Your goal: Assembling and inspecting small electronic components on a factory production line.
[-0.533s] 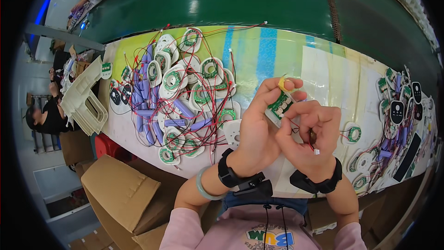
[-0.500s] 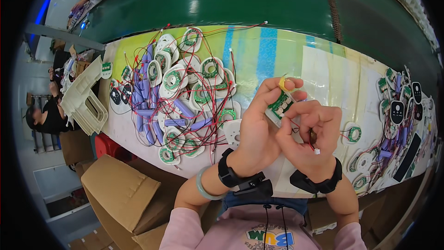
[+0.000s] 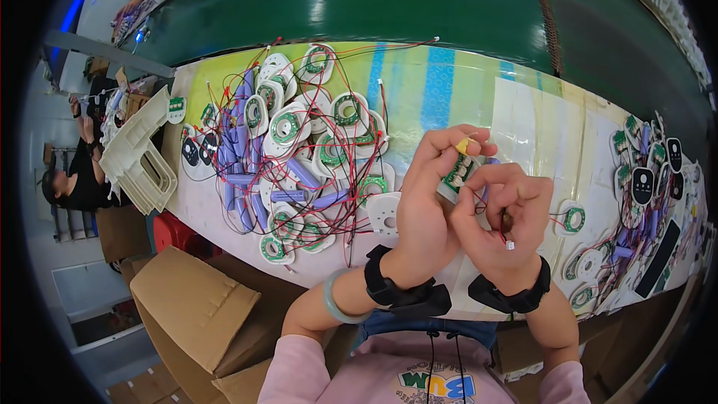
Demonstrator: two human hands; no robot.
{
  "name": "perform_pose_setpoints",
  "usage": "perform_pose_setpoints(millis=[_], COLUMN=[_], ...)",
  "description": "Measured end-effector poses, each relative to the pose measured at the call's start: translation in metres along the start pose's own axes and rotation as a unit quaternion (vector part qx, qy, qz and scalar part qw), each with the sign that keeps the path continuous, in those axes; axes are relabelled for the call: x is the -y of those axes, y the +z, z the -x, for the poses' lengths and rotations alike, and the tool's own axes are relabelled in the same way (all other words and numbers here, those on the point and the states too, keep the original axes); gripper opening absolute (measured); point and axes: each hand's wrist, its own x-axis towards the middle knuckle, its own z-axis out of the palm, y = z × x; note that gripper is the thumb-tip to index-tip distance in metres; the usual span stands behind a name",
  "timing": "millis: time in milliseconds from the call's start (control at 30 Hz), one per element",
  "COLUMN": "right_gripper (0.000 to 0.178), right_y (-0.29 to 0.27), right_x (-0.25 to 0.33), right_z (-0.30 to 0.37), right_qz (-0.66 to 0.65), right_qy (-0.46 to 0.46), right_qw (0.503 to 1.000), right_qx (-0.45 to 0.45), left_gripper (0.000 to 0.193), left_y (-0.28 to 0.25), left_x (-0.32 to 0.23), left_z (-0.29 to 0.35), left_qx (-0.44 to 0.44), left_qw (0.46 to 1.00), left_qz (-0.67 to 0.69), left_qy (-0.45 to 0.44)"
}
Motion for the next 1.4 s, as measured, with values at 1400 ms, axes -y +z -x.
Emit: perform_pose_setpoints(millis=[1400], right_gripper=[0.026], right_y=[-0.021], right_x=[-0.005], right_z=[-0.027], right_qz=[0.110], right_qy=[-0.127], right_qw=[0.977], right_qx=[0.130], left_gripper=[0.028], left_y=[0.001], left_x=[-0.002], left_z=[-0.008], left_qx=[-0.100], left_qw=[0.979], left_qz=[0.069], left_qy=[-0.165])
